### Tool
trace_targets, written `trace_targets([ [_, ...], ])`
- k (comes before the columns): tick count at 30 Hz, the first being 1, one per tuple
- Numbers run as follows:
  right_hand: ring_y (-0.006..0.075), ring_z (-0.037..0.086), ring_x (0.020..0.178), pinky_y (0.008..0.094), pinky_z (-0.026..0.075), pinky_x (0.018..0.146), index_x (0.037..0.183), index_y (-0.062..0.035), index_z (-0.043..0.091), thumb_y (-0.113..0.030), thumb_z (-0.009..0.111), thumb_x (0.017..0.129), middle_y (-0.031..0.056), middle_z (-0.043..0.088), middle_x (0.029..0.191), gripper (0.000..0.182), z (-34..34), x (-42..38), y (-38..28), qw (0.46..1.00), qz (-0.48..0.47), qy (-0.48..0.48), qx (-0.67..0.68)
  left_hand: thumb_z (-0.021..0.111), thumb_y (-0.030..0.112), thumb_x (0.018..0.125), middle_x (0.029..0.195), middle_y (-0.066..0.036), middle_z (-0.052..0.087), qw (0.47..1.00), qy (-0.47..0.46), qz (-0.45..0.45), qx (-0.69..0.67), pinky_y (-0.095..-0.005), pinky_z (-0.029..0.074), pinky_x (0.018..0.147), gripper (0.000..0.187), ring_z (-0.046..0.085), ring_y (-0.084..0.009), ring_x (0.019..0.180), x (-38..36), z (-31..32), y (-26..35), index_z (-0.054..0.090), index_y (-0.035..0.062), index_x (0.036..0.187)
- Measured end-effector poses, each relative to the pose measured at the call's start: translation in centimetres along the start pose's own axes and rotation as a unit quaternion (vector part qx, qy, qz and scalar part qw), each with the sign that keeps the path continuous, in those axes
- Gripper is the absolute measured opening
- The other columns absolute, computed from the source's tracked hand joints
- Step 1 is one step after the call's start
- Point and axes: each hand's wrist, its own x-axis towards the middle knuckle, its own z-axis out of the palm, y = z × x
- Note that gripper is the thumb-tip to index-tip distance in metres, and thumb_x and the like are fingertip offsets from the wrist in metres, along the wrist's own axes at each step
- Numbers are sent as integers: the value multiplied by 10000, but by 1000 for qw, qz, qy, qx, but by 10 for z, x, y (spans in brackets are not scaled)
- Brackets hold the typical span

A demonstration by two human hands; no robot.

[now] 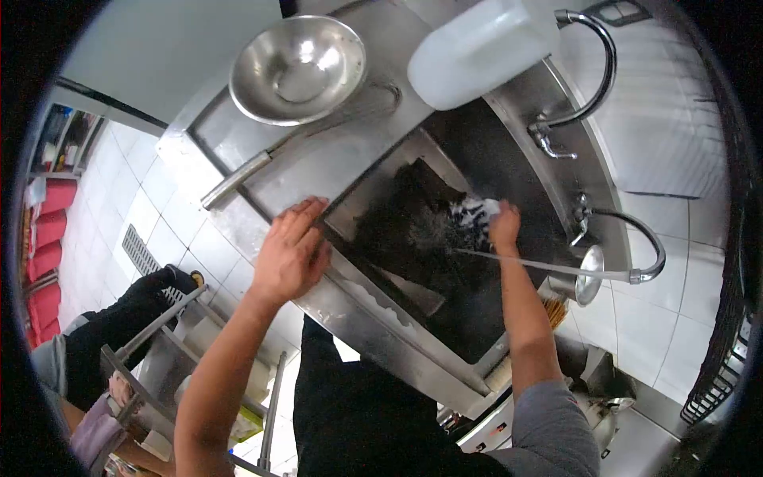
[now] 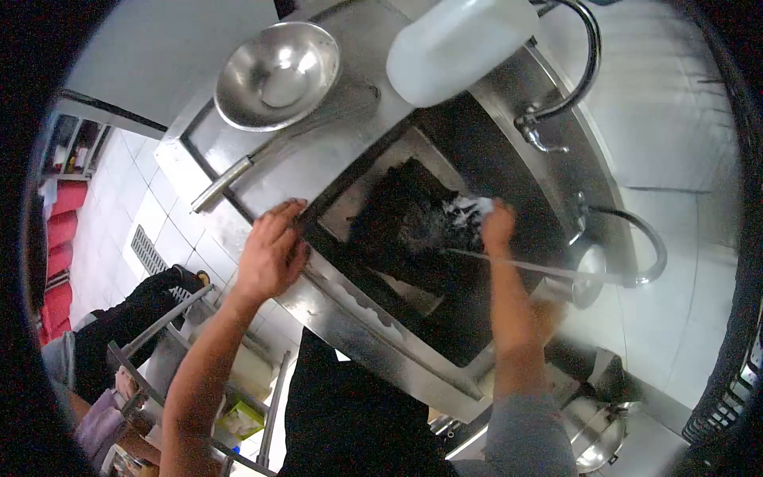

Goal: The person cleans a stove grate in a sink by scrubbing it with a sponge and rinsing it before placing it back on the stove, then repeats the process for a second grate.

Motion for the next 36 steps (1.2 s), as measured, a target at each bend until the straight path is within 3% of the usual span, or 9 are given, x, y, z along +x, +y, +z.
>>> trace_targets([
  [5, 330, 668, 952, 405, 502, 829, 1051, -52, 642, -96, 670, 803, 193, 687, 1001, 253, -17, 12, -55, 972, 37, -199, 118, 644, 16, 746, 1312, -178, 535, 1000, -1, -4, -13, -452, 424, 973, 230, 505, -359, 1226, -2, 2, -1, 579, -28, 962],
  [8, 371, 656, 895, 447, 503, 809, 1071, -51, 644, -99, 688, 788, 194, 673, 957, 290, -46, 25, -95, 977, 89, -78, 179, 640, 12, 742, 1313, -174, 537, 1000, 4, -5, -2, -450, 424, 973, 270, 505, -358, 1228, 0, 3, -1, 588, -32, 1004],
  [12, 365, 627, 1000, 455, 492, 908, 1168, -58, 633, -70, 669, 776, 204, 651, 1069, 394, 12, 17, -137, 961, -231, -22, 150, 626, 16, 750, 1329, -172, 526, 1000, -13, -4, 8, -452, 423, 969, 332, 500, -358, 1232, -2, 4, -3, 594, -31, 1077],
  [16, 381, 585, 1083, 458, 474, 958, 1214, -61, 614, -48, 647, 772, 198, 603, 1201, 443, -7, -9, -121, 967, -239, -74, 37, 620, 23, 760, 1335, -171, 522, 1000, -16, -8, 3, -457, 417, 975, 324, 494, -355, 1238, 2, -1, 0, 595, -27, 1079],
  [18, 395, 526, 1142, 445, 438, 991, 1194, -29, 617, -2, 643, 743, 188, 562, 1251, 452, -30, -20, -102, 922, -102, -373, 28, 616, 28, 762, 1337, -171, 519, 1000, -20, -10, 7, -454, 413, 978, 318, 489, -353, 1243, 1, 0, -1, 594, -25, 1075],
  [24, 398, 587, 1026, 450, 490, 925, 1206, -55, 615, -40, 593, 797, 190, 602, 1122, 410, -11, -26, -184, 960, -194, -78, 187, 613, 35, 766, 1341, -170, 513, 999, -36, -14, 8, -458, 408, 977, 284, 487, -357, 1240, 0, 0, 0, 589, -16, 1044],
  [32, 381, 589, 966, 448, 500, 826, 1163, -43, 619, -47, 606, 760, 207, 570, 1121, 403, -37, -94, -115, 918, -115, -375, -50, 642, 63, 747, 1307, -181, 526, 1000, 7, 2, 17, -444, 411, 943, 186, 499, -343, 1206, 3, 2, -2, 566, -20, 895],
  [34, 381, 586, 973, 467, 496, 808, 1151, -37, 626, -29, 584, 781, 205, 574, 1118, 373, -65, -116, -149, 967, -140, -121, 175, 641, 61, 745, 1309, -177, 524, 1000, -3, 11, 12, -442, 409, 945, 192, 499, -339, 1202, 0, 2, -2, 572, -18, 906],
  [36, 377, 577, 987, 457, 487, 823, 1153, -38, 631, -6, 562, 794, 201, 573, 1118, 368, -39, -127, -187, 921, -76, -196, 327, 640, 58, 742, 1309, -171, 525, 1000, 0, 7, 5, -441, 412, 937, 195, 502, -339, 1195, 0, 3, 1, 575, -15, 911],
])
